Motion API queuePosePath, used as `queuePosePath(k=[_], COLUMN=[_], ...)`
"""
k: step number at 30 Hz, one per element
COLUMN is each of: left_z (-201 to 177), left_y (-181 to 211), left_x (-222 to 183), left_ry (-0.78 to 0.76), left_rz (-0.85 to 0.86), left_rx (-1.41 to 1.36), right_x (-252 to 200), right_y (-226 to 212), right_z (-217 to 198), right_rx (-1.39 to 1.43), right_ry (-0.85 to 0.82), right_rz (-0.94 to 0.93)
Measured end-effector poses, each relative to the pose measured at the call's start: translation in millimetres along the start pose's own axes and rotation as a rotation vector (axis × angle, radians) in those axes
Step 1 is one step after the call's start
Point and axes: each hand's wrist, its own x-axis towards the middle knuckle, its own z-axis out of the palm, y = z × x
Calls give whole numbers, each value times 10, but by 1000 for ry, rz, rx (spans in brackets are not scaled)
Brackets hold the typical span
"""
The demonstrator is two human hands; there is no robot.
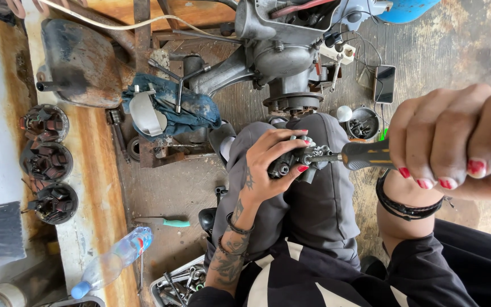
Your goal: The person sits on the floor and uses a screwdriver to loosen and remove screws from a small mechanical component held in their left hand. They repeatedly adjust the part and continue unscrewing until the component is fully disassembled.
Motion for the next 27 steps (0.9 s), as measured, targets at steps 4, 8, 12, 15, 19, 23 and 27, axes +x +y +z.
queuePosePath(k=[4,8,12,15,19,23,27], left_z=[1,-1,13,22,44,74,97], left_y=[2,18,-6,-17,-38,-46,-58], left_x=[-4,20,9,6,-11,-15,-12], left_ry=[-3,9,12,18,16,19,35], left_rz=[5,0,26,25,45,88,114], left_rx=[-10,9,30,32,93,184,215], right_x=[-7,7,-11,12,91,210,170], right_y=[72,93,-4,20,-104,-86,-48], right_z=[94,67,141,214,84,-72,-97], right_rx=[118,122,72,118,61,109,157], right_ry=[184,175,218,424,190,-100,-36], right_rz=[-19,-29,144,253,212,243,189])
